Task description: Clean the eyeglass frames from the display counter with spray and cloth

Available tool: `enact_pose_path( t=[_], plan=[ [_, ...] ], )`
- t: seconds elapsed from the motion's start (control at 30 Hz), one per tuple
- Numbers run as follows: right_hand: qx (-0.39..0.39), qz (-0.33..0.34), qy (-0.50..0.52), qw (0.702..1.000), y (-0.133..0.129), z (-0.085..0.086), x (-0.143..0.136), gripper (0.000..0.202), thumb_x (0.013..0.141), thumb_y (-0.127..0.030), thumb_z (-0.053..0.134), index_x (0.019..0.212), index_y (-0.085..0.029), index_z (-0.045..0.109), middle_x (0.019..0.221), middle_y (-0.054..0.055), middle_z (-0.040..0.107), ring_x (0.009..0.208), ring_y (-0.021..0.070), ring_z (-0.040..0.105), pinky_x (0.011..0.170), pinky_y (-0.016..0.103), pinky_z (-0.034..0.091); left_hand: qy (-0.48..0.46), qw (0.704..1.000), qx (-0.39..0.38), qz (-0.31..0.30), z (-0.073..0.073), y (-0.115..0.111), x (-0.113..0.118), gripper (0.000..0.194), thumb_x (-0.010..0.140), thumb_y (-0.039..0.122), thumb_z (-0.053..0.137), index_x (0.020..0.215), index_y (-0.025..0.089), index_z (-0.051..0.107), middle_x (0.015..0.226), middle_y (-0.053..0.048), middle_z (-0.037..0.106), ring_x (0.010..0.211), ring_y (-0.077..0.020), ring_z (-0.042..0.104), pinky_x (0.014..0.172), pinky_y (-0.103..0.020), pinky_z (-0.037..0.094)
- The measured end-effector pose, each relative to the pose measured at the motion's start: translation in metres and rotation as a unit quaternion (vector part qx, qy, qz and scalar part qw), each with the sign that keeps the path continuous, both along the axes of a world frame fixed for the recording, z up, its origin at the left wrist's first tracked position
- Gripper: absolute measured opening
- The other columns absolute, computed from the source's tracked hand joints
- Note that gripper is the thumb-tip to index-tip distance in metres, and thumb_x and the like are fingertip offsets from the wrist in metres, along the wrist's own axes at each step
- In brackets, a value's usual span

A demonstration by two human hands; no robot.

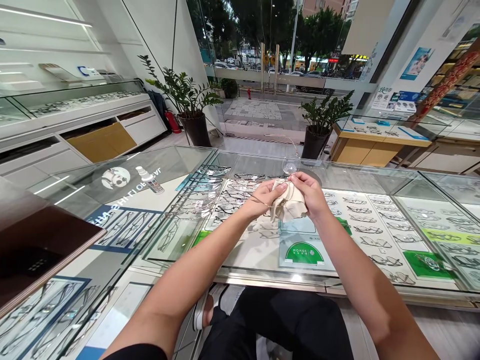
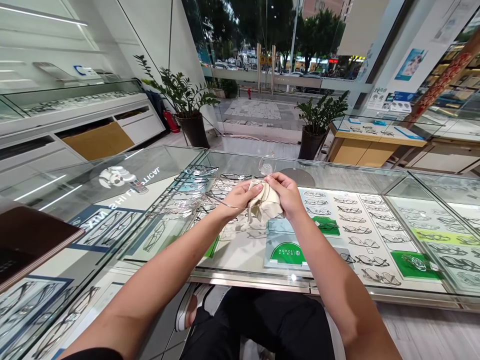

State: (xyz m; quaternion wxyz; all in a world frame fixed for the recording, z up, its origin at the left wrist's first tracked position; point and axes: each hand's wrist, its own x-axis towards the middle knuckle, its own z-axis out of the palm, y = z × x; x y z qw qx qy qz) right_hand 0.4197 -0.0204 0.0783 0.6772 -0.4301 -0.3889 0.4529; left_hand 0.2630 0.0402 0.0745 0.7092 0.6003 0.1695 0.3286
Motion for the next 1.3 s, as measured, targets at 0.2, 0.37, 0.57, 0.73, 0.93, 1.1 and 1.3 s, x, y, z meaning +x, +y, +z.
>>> enact_pose_path(
  t=[0.2, 0.37, 0.57, 0.73, 0.93, 1.1, 1.3],
  plan=[
    [-0.009, -0.016, -0.029, 0.999, 0.005, -0.006, 0.004, 0.037, 0.070, -0.055, 0.090, 0.083, -0.024, 0.074, 0.086, 0.001, 0.072, 0.075, 0.0172, 0.061, 0.071, 0.031, 0.050, 0.027, 0.997, 0.009, -0.069, -0.002, 0.008, -0.004, 0.055, 0.072, 0.052, 0.093, 0.105, 0.013, 0.070, 0.087, -0.003, 0.069, 0.076, -0.0138, 0.061, 0.072, -0.024, 0.046],
    [0.019, -0.021, -0.070, 0.997, 0.008, -0.012, 0.000, 0.035, 0.075, -0.056, 0.088, 0.081, -0.024, 0.075, 0.082, 0.000, 0.069, 0.071, 0.0138, 0.052, 0.068, 0.029, 0.045, 0.033, 0.999, 0.014, 0.040, -0.011, 0.011, 0.006, 0.062, 0.073, 0.071, 0.085, 0.081, 0.014, 0.063, 0.069, 0.001, 0.061, 0.062, -0.0099, 0.051, 0.062, -0.023, 0.041],
    [0.009, -0.035, -0.038, 0.999, 0.010, -0.012, 0.006, 0.039, 0.071, -0.058, 0.089, 0.084, -0.024, 0.073, 0.084, 0.000, 0.068, 0.074, 0.0159, 0.057, 0.071, 0.031, 0.048, 0.017, 0.998, -0.043, -0.034, -0.010, 0.016, 0.003, 0.057, 0.073, 0.058, 0.092, 0.102, 0.011, 0.075, 0.082, -0.005, 0.072, 0.068, -0.0123, 0.061, 0.065, -0.023, 0.046],
    [0.014, -0.075, -0.076, 0.994, 0.012, -0.010, 0.023, 0.037, 0.075, -0.060, 0.084, 0.084, -0.025, 0.075, 0.075, -0.002, 0.059, 0.063, 0.0128, 0.041, 0.061, 0.030, 0.035, -0.037, 0.993, -0.110, 0.031, -0.013, 0.033, -0.001, 0.058, 0.068, 0.047, 0.098, 0.108, 0.012, 0.075, 0.086, -0.004, 0.076, 0.074, -0.0122, 0.066, 0.071, -0.023, 0.050],
    [0.001, 0.010, -0.099, 0.995, 0.009, -0.008, 0.026, 0.036, 0.073, -0.058, 0.088, 0.081, -0.024, 0.077, 0.072, -0.002, 0.058, 0.063, 0.0121, 0.039, 0.061, 0.031, 0.029, -0.042, 0.991, -0.120, 0.049, -0.011, 0.051, -0.009, 0.057, 0.065, 0.053, 0.099, 0.096, 0.011, 0.074, 0.077, -0.002, 0.073, 0.064, -0.0113, 0.063, 0.063, -0.023, 0.049],
    [-0.028, 0.078, -0.104, 0.991, 0.007, -0.010, 0.022, 0.038, 0.072, -0.056, 0.090, 0.081, -0.021, 0.079, 0.073, -0.001, 0.059, 0.060, 0.0097, 0.035, 0.059, 0.031, 0.022, -0.031, 0.994, -0.108, -0.002, -0.002, 0.043, -0.013, 0.060, 0.068, 0.057, 0.097, 0.097, 0.011, 0.072, 0.081, -0.004, 0.072, 0.069, -0.0118, 0.062, 0.068, -0.023, 0.050],
    [-0.074, 0.127, -0.084, 0.986, 0.005, -0.007, 0.023, 0.041, 0.066, -0.053, 0.094, 0.079, -0.017, 0.078, 0.065, -0.003, 0.053, 0.056, 0.0073, 0.031, 0.058, 0.030, 0.017, 0.006, 0.998, -0.054, -0.021, -0.003, 0.043, -0.016, 0.057, 0.073, 0.062, 0.091, 0.081, 0.013, 0.065, 0.070, 0.000, 0.063, 0.062, -0.0091, 0.054, 0.060, -0.021, 0.041]
  ],
)
